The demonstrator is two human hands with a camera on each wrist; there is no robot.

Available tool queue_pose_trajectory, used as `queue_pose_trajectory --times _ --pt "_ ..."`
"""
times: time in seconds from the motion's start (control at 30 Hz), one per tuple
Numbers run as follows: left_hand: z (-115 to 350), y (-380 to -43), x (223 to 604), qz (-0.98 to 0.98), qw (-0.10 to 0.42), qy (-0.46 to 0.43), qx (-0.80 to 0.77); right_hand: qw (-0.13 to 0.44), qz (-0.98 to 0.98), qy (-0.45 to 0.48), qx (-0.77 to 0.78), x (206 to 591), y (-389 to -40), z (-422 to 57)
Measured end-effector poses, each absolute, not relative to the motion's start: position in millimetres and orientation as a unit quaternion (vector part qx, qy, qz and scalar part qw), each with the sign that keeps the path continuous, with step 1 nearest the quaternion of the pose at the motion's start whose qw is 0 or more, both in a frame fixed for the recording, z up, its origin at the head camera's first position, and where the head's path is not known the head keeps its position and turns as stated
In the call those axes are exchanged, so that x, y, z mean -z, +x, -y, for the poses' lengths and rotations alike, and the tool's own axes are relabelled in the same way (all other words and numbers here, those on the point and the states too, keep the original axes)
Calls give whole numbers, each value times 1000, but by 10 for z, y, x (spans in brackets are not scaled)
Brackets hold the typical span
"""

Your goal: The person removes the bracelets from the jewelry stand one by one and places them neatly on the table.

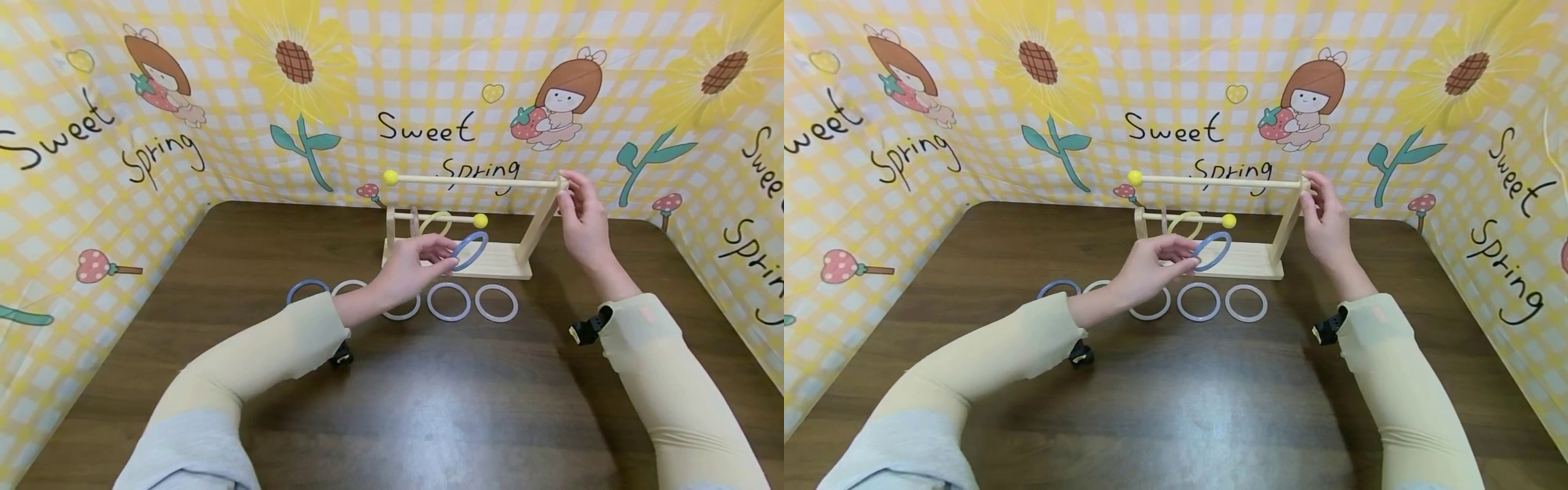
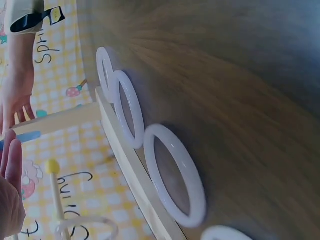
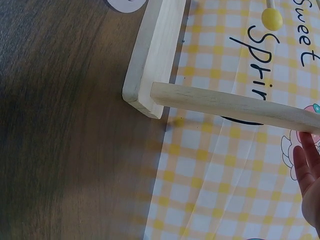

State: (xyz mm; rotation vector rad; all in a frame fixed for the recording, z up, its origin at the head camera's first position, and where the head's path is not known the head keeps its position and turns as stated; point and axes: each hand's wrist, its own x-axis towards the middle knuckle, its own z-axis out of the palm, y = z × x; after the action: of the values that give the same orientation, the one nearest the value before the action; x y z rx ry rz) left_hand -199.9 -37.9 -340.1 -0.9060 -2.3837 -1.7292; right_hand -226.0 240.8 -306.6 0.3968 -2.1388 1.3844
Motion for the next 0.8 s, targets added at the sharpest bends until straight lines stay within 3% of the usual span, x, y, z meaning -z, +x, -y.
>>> queue_pose_trajectory --times 0.3,0.8 --pt "823 -1912 3357 767 61 -296 567 286 800 143 -508 3273 -2500 -2567" --pt "1456 -1775 3287 777 125 -254 562 285 801 142 -508 3274 -2503 -2574"
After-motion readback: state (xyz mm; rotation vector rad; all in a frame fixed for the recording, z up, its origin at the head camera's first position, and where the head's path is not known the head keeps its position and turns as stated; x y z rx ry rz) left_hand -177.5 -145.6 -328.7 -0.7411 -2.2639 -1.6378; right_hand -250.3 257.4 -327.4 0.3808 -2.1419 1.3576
